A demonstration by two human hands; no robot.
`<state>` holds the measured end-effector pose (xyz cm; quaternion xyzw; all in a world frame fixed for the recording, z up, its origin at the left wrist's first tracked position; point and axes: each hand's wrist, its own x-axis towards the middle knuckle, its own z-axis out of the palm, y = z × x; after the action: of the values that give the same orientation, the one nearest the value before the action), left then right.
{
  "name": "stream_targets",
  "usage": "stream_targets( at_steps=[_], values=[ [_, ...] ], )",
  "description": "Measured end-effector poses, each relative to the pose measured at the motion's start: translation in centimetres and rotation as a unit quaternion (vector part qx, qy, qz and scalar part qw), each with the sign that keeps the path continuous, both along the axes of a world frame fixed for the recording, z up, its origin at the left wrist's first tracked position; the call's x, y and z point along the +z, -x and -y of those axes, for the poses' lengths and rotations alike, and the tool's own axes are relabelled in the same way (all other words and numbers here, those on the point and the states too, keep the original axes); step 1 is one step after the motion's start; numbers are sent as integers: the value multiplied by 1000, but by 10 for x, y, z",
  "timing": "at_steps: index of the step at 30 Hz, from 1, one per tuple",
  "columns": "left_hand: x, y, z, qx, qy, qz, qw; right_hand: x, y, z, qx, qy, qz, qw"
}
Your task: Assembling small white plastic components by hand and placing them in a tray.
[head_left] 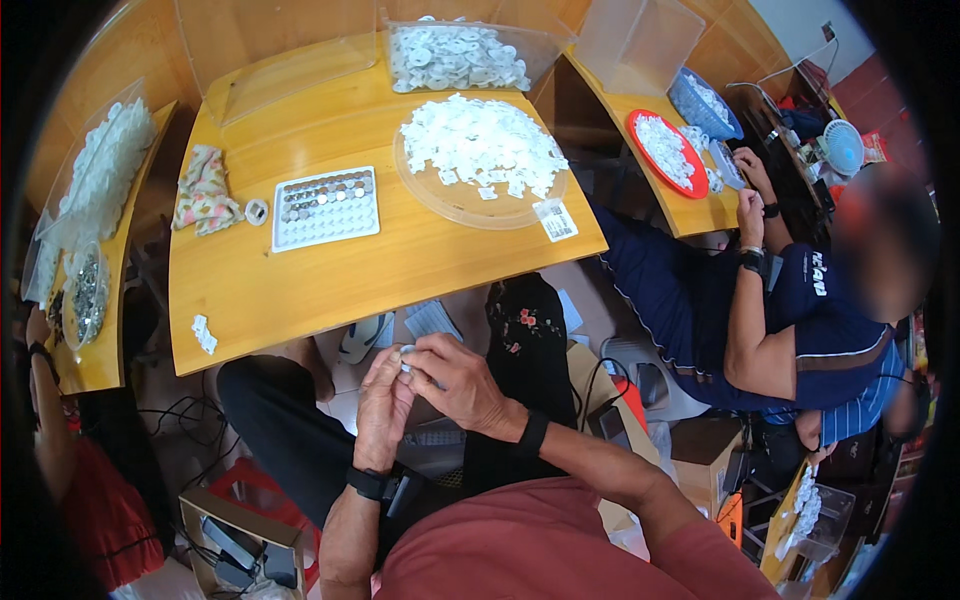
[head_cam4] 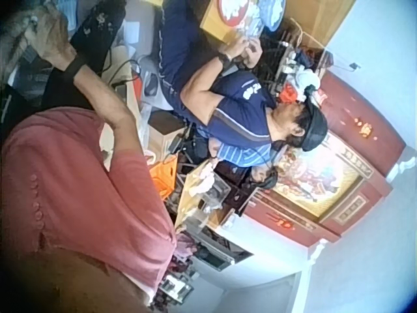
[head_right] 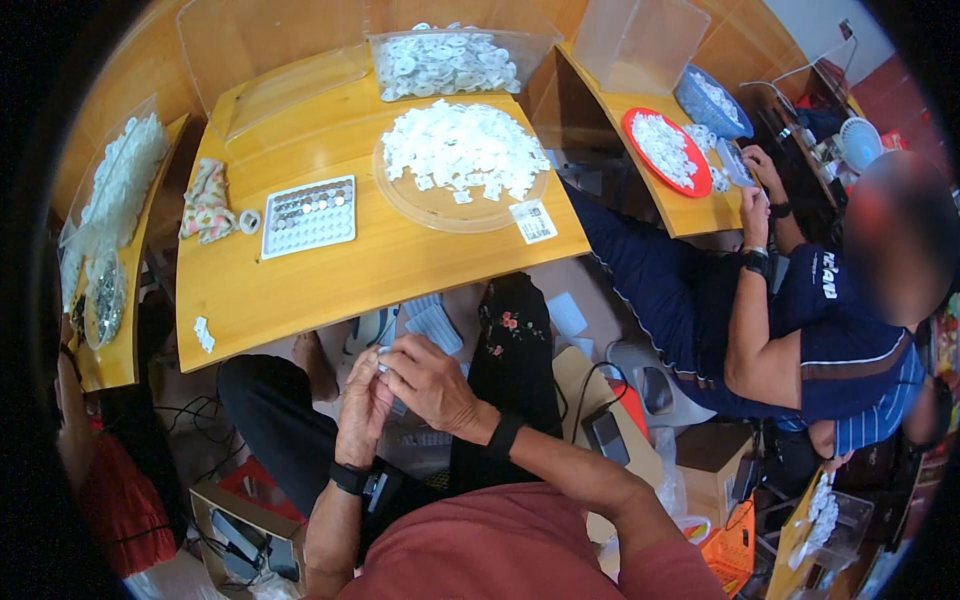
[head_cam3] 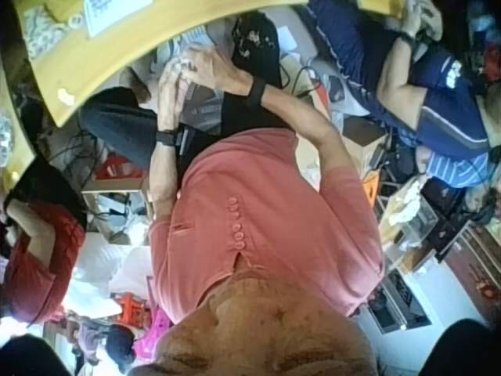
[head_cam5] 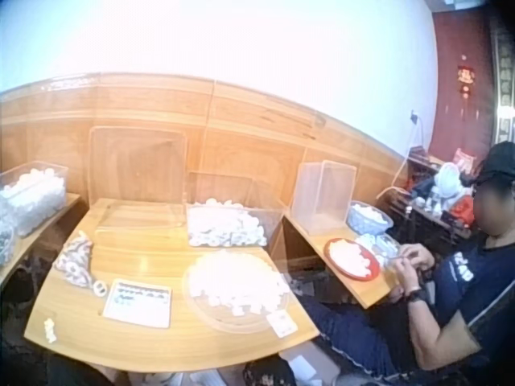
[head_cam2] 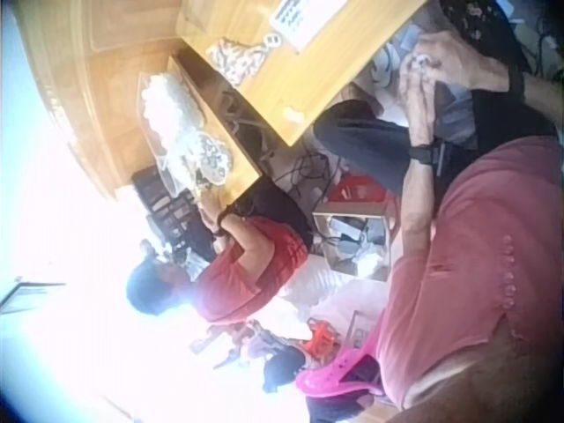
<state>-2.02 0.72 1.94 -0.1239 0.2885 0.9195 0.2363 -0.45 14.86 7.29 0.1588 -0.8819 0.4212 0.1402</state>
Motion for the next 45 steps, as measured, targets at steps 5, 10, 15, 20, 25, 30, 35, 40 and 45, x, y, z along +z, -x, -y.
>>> stream_targets(
  at_steps=[5, 10, 15, 20, 25, 30, 35, 40, 45],
  values=[
    [-1, -1, 2, 9, -13, -28, 999, 0, -3, 0, 14, -70, -21, 997],
    [5, 4, -1, -6, -1, -32, 999, 0, -12, 4, -22, 80, 39, 996],
    [3, 3, 3, -50, -14, -68, 996, -1, -32, 3, -94, 161, 114, 976],
    [8, -12, 2, -38, -9, -34, 999, 2, -43, 8, -92, 151, 104, 979],
    [20, -18, 4, -45, -36, -48, 997, 9, -55, 19, -88, 117, 57, 988],
    [6, -19, 11, -45, -25, -54, 997, 5, -60, 20, -82, 2, 9, 997],
    [-1, -20, 10, -14, -2, -38, 999, -4, -51, 13, -39, 17, 44, 998],
    [-4, -10, 7, -7, 19, 0, 1000, 4, -36, 1, -13, 59, 104, 993],
    [-9, -9, 8, -31, 35, 1, 999, 68, 25, -49, -59, 33, -77, 995]
  ],
)
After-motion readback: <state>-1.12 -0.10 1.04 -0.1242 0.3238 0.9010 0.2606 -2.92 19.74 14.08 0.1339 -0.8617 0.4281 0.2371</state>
